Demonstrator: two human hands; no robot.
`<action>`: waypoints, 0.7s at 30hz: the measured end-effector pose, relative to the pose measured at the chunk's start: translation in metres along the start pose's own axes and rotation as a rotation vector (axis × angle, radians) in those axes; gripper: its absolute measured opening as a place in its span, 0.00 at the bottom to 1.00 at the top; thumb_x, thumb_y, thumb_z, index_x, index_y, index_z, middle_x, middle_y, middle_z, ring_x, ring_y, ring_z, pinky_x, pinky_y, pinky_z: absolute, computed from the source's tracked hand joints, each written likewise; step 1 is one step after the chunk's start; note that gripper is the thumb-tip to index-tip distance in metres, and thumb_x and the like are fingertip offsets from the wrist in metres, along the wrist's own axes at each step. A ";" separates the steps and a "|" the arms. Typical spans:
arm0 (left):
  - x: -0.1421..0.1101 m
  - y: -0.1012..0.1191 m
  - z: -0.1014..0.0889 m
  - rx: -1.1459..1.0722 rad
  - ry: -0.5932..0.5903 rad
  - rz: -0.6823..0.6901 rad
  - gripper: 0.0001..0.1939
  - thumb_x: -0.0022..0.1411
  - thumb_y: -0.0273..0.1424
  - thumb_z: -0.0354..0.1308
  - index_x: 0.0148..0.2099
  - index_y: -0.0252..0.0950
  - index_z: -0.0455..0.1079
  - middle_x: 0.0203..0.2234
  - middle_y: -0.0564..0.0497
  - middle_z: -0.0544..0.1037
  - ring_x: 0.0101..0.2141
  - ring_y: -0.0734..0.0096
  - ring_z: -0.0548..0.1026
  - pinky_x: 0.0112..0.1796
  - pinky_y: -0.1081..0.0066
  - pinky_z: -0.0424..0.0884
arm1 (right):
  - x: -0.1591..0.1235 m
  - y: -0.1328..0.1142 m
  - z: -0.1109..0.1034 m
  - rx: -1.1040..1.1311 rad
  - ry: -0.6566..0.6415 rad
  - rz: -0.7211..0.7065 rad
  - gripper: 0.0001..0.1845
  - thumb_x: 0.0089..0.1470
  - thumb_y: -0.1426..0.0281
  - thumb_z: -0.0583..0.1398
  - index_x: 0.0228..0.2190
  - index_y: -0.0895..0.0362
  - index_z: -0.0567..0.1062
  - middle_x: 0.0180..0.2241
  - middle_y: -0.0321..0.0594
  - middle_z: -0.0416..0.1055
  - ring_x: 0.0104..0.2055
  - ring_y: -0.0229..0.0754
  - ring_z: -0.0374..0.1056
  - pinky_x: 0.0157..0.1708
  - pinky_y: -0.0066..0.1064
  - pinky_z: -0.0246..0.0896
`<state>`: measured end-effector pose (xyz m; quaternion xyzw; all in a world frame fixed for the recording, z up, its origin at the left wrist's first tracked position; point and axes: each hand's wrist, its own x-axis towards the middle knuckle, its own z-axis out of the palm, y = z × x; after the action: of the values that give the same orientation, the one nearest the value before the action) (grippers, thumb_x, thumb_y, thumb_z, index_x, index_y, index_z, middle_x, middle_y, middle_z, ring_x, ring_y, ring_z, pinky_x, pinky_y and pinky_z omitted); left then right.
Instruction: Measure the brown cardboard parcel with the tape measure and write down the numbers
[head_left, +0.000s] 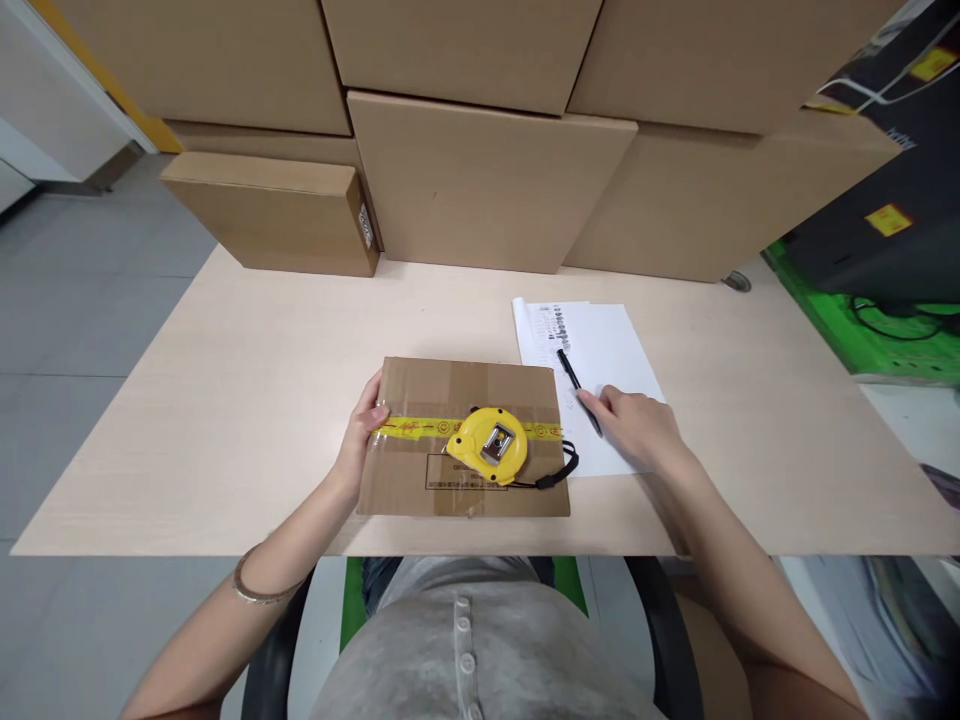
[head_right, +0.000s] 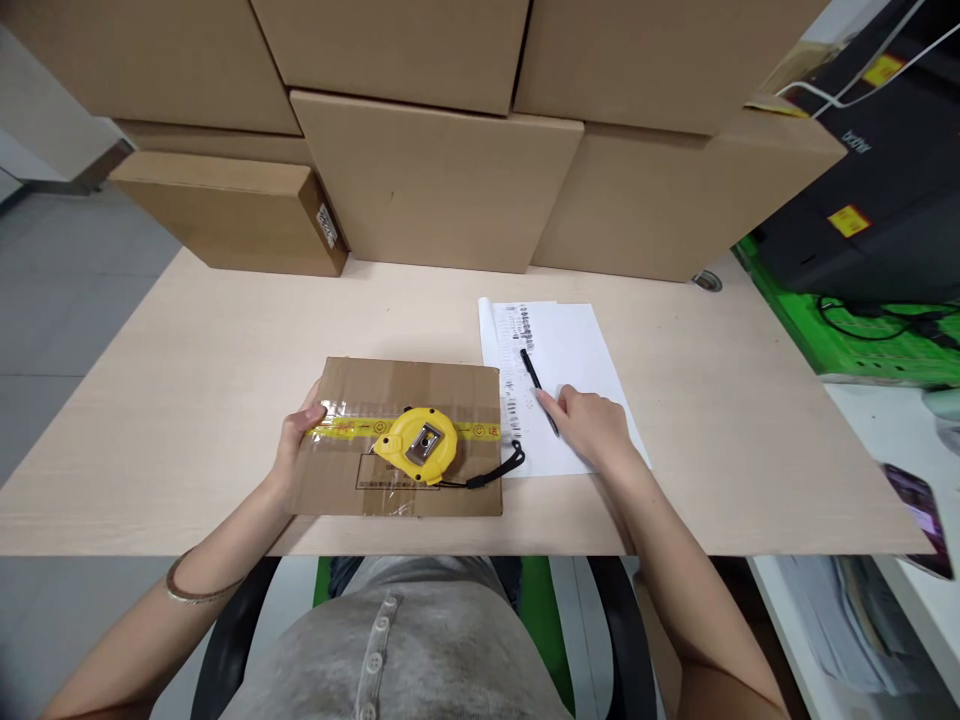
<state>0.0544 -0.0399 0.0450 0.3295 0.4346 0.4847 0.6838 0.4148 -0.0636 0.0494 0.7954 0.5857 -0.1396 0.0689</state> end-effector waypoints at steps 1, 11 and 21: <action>0.000 0.001 0.000 0.001 0.003 0.000 0.39 0.52 0.43 0.67 0.66 0.41 0.69 0.56 0.46 0.82 0.54 0.42 0.80 0.50 0.56 0.78 | 0.002 -0.003 0.004 0.003 -0.009 -0.018 0.29 0.71 0.48 0.47 0.31 0.53 0.73 0.31 0.51 0.81 0.37 0.58 0.77 0.33 0.38 0.54; 0.002 0.002 -0.001 -0.025 0.016 -0.017 0.39 0.51 0.43 0.68 0.65 0.41 0.69 0.53 0.46 0.83 0.52 0.41 0.81 0.46 0.56 0.80 | 0.000 -0.030 0.020 0.235 -0.024 -0.145 0.19 0.70 0.62 0.50 0.30 0.54 0.72 0.31 0.53 0.79 0.37 0.57 0.76 0.37 0.39 0.56; 0.007 -0.012 -0.012 -0.019 -0.017 0.054 0.37 0.51 0.45 0.68 0.63 0.44 0.71 0.54 0.46 0.81 0.56 0.41 0.78 0.49 0.56 0.79 | 0.041 -0.002 0.029 0.991 -0.085 -0.322 0.28 0.56 0.37 0.57 0.31 0.50 0.63 0.16 0.25 0.57 0.17 0.35 0.52 0.21 0.30 0.49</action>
<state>0.0492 -0.0365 0.0280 0.3385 0.4153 0.5043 0.6772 0.4198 -0.0338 0.0097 0.6262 0.5608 -0.4410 -0.3145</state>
